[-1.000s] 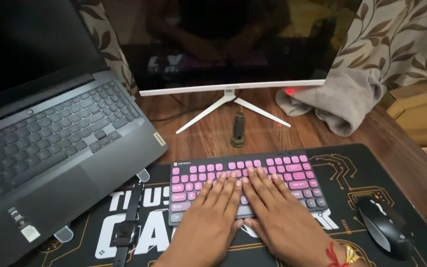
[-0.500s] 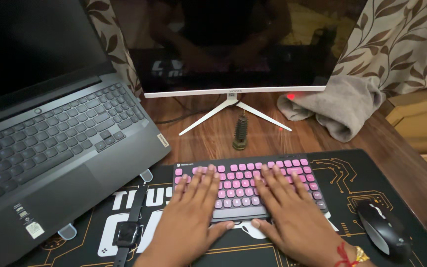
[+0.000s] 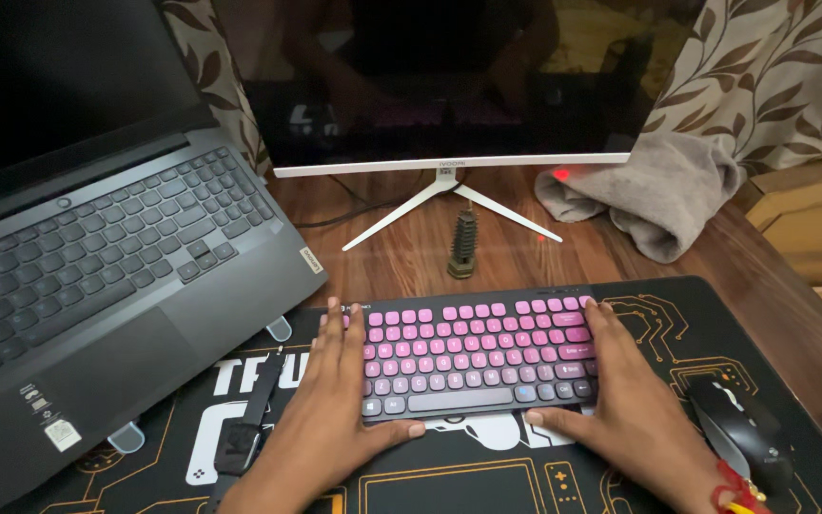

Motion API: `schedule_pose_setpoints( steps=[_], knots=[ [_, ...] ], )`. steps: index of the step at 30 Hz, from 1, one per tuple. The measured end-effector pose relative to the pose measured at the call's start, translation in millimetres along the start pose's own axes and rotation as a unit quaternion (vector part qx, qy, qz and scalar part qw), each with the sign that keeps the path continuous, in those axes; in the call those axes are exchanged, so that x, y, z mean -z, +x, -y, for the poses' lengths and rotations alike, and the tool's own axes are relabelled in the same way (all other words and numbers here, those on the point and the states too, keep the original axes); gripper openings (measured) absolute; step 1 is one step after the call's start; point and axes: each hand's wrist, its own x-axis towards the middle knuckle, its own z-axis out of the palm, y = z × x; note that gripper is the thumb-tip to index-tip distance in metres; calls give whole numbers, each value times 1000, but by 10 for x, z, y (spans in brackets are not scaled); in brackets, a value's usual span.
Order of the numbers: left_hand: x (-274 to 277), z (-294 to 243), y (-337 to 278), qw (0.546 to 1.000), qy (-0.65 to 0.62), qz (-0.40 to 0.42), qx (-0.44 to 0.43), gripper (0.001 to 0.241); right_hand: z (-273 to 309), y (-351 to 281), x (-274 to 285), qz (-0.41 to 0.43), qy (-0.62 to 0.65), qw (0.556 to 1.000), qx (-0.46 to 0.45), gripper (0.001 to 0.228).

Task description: The person wipes a desk mat and computer monitor with a cloth, then places a keyboard and mouse on the mat. They organize small items into a holder, connect a USB cable to a laptop, and adjust the monitor's orientation.

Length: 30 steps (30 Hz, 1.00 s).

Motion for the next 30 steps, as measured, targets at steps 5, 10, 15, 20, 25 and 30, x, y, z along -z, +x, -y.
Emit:
schedule_pose_setpoints(
  steps=[5,10,15,20,25,30],
  knots=[
    [73,-64,-19,999,-1,25,28,136,-167,31,-102,-50,9,995,92,135],
    [174,60,-234,999,31,-26,-26,116,-125,33,-282,-163,-132,953,219,127],
    [217,394,-722,988,73,-132,-22,82,270,-37,-552,-97,-25,923,371,98],
    [67,795,-1167,983,102,-149,-30,55,1009,41,-988,-22,-36,824,565,91],
    [-126,993,-1347,984,111,-116,-73,59,1596,36,-1214,71,-54,813,575,72],
    [-186,989,-1338,987,97,-116,-57,65,1907,108,-1223,20,-92,812,575,70]
  ],
)
